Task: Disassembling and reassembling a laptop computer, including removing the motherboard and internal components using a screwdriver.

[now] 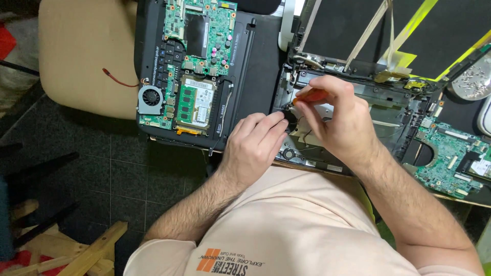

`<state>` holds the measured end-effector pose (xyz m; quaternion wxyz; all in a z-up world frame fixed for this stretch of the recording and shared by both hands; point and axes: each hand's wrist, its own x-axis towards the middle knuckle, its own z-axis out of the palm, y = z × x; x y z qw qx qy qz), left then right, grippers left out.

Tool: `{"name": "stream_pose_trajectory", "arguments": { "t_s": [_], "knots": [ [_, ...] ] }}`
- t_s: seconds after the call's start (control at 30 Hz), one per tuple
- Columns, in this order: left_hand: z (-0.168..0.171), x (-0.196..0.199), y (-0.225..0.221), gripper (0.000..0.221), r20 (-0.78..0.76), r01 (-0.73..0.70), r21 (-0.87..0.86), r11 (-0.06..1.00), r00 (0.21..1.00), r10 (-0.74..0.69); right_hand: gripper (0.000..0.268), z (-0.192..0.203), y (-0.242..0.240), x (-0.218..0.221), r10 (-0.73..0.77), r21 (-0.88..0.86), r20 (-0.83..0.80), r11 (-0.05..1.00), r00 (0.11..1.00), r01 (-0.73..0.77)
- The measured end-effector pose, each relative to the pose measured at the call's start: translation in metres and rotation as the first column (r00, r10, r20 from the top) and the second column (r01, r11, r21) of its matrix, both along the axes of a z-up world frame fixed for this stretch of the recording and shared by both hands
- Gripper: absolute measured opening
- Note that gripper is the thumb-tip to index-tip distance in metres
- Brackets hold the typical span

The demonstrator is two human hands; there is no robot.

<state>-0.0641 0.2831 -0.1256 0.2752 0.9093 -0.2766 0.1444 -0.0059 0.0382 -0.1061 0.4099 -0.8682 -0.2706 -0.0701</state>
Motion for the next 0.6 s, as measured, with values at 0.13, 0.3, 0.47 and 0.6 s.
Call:
{"name": "stream_pose_trajectory", "arguments": {
  "t_s": [0.13,0.3,0.47,0.6],
  "knots": [
    [-0.001,0.001,-0.006,0.015,0.037,-0.031,-0.017,0.999,0.999,0.032,0.054,-0.002,0.001,0.002,0.016,0.017,-0.002,1.0,1.0,-0.016],
    [-0.013,0.001,-0.013,0.014,0.049,-0.055,-0.092,0.994,0.997,0.06,0.051,-0.005,0.003,0.003,0.02,0.001,0.066,1.0,0.998,-0.02],
    [-0.036,0.001,-0.013,0.017,0.085,-0.091,-0.183,0.979,0.991,0.108,0.051,-0.01,0.006,0.003,-0.056,0.003,0.049,0.998,0.997,0.055],
    [-0.036,0.003,-0.019,0.017,0.141,-0.115,-0.228,0.967,0.979,0.15,0.042,0.008,0.009,0.005,-0.023,-0.056,0.172,0.998,0.985,0.034]
  ]
}}
